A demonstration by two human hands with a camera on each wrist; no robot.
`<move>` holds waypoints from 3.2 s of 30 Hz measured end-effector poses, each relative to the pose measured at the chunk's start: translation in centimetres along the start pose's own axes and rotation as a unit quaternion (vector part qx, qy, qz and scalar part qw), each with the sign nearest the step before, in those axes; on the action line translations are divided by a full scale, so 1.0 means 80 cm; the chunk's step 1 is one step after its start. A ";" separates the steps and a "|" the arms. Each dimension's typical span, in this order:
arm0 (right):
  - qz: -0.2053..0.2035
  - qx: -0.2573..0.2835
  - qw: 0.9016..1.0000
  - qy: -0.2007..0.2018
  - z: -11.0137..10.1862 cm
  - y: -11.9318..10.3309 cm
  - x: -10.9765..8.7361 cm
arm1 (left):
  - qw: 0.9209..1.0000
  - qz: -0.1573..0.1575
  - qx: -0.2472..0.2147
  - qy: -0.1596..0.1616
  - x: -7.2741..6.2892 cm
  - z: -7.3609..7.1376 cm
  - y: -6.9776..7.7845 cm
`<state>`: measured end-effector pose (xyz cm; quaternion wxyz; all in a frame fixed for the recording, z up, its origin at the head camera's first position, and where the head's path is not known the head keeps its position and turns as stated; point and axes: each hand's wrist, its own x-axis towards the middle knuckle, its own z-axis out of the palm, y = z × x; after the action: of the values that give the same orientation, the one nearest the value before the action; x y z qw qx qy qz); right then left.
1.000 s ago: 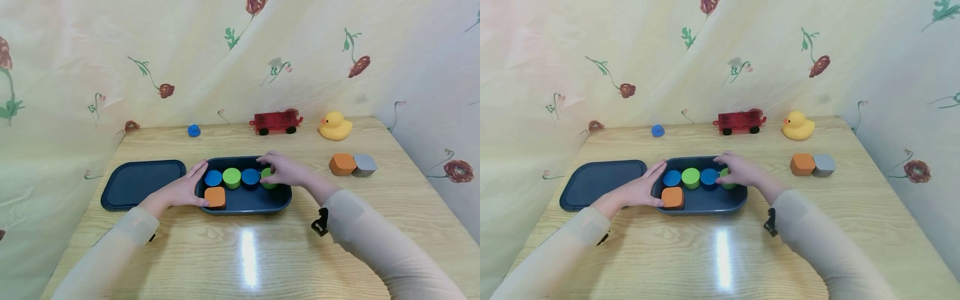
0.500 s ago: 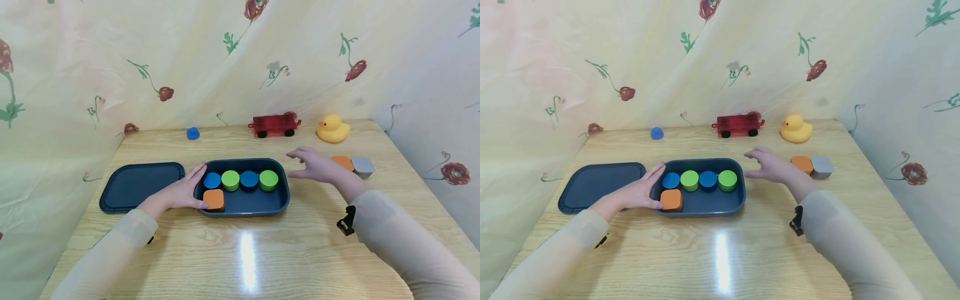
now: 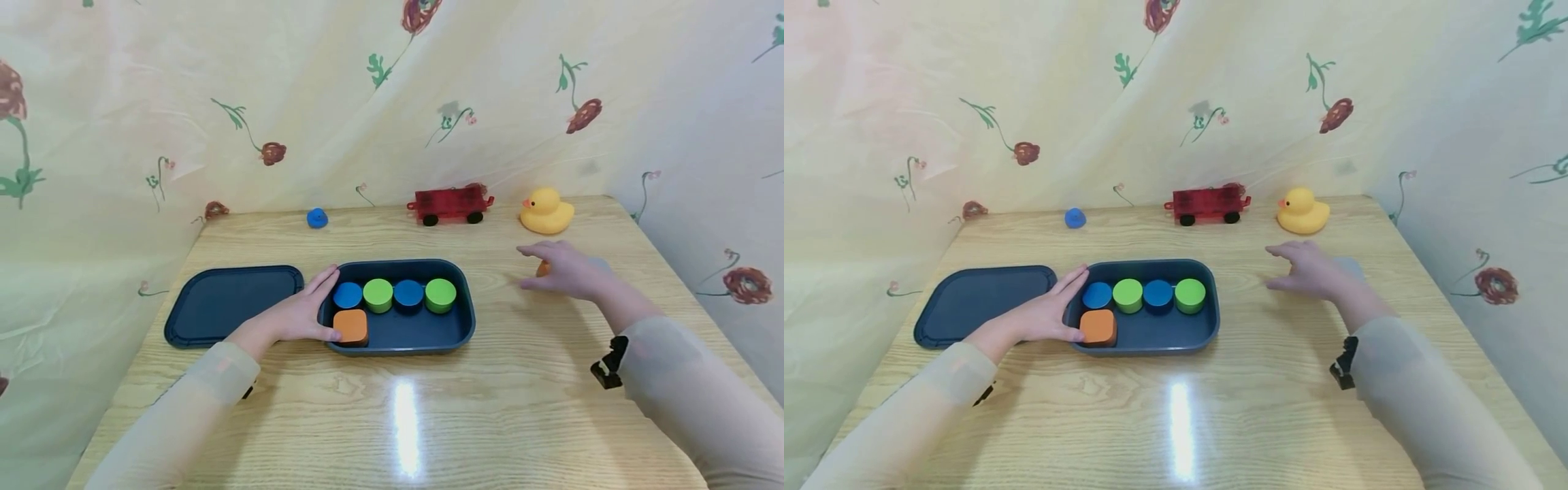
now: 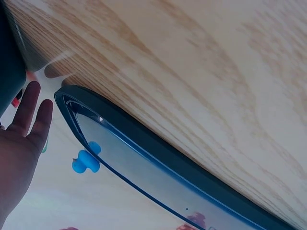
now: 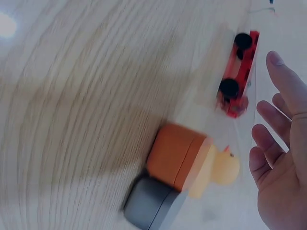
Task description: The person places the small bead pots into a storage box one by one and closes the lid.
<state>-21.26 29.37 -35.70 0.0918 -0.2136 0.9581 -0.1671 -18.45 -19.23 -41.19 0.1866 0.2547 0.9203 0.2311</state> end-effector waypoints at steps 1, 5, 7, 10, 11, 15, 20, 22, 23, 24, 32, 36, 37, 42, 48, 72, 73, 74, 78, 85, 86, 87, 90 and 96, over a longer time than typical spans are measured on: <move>0.005 -0.002 1.000 -0.002 -0.003 0.002 -0.002 | 1.000 -0.001 -0.001 -0.001 0.000 0.000 0.000; 0.012 -0.013 1.000 -0.003 -0.008 0.013 -0.010 | 1.000 -0.004 -0.001 -0.004 -0.001 0.000 0.002; 0.013 -0.020 1.000 -0.002 -0.009 0.019 -0.013 | 1.000 -0.004 0.000 -0.005 -0.001 0.000 0.003; 0.016 -0.028 0.999 0.001 -0.010 0.028 -0.016 | 1.000 -0.007 0.000 -0.005 -0.002 -0.002 0.004; 0.018 -0.031 0.999 0.001 -0.010 0.031 -0.016 | 1.000 -0.007 0.000 -0.005 -0.002 -0.002 0.004; 0.023 -0.051 0.998 0.003 -0.007 0.043 -0.018 | 1.000 -0.008 0.002 -0.007 -0.002 -0.003 0.005; 0.025 -0.062 0.998 0.003 -0.004 0.050 -0.016 | 1.000 -0.011 0.001 -0.007 -0.003 -0.003 0.005; 0.024 -0.062 0.998 0.001 -0.003 0.051 -0.015 | 1.000 -0.011 0.002 -0.007 -0.003 -0.004 0.006; 0.024 -0.063 0.998 -0.001 -0.003 0.052 -0.014 | 1.000 -0.011 0.002 -0.007 -0.003 -0.004 0.006; 0.023 -0.065 0.998 -0.003 -0.003 0.052 -0.014 | 1.000 -0.012 0.002 -0.007 -0.003 -0.004 0.006; 0.024 -0.074 0.997 -0.011 0.000 0.054 -0.011 | 1.000 -0.014 0.001 -0.009 -0.001 -0.004 0.006; 0.034 -0.072 0.997 -0.010 0.003 0.055 -0.012 | 1.000 -0.014 0.000 -0.007 -0.001 -0.003 0.005; 0.037 -0.070 0.997 -0.009 0.003 0.056 -0.012 | 1.000 -0.014 0.001 -0.007 -0.001 -0.003 0.005; 0.045 -0.063 0.997 -0.004 0.005 0.056 -0.012 | 1.000 -0.014 0.002 -0.008 -0.001 -0.003 0.004; 0.049 -0.064 0.997 0.004 0.007 0.059 -0.012 | 1.000 -0.016 0.000 -0.007 -0.001 -0.004 0.005; 0.033 -0.048 0.998 0.021 0.006 0.039 -0.002 | 1.000 -0.012 -0.004 -0.008 -0.002 -0.004 0.005; 0.032 -0.045 0.998 0.021 0.005 0.035 0.000 | 1.000 -0.012 -0.004 -0.008 -0.002 -0.004 0.005; 0.029 -0.042 0.998 0.022 0.004 0.031 0.002 | 1.000 -0.012 -0.004 -0.008 -0.002 -0.003 0.005; 0.008 -0.040 0.999 0.028 -0.001 0.014 0.009 | 1.000 -0.011 -0.002 -0.007 -0.001 -0.003 0.005; -0.021 -0.037 0.998 0.037 -0.008 -0.016 0.021 | 1.000 -0.015 -0.003 -0.009 -0.001 -0.002 0.005; -0.023 -0.036 0.998 0.039 -0.008 -0.021 0.022 | 1.000 -0.014 -0.003 -0.009 -0.001 -0.002 0.005; -0.025 -0.035 0.998 0.038 -0.009 -0.026 0.023 | 1.000 -0.014 -0.002 -0.009 -0.001 -0.002 0.004; -0.041 -0.032 0.998 0.046 -0.010 -0.040 0.027 | 1.000 -0.012 -0.002 -0.009 -0.002 -0.002 0.004; -0.075 -0.031 0.995 0.061 -0.008 -0.065 0.035 | 1.000 -0.011 -0.002 -0.009 0.000 -0.002 0.004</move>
<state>-21.92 23.92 -33.54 0.0135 -0.2771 0.9479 -0.1566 -18.38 -19.06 -40.88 0.1978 0.2463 0.9208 0.2289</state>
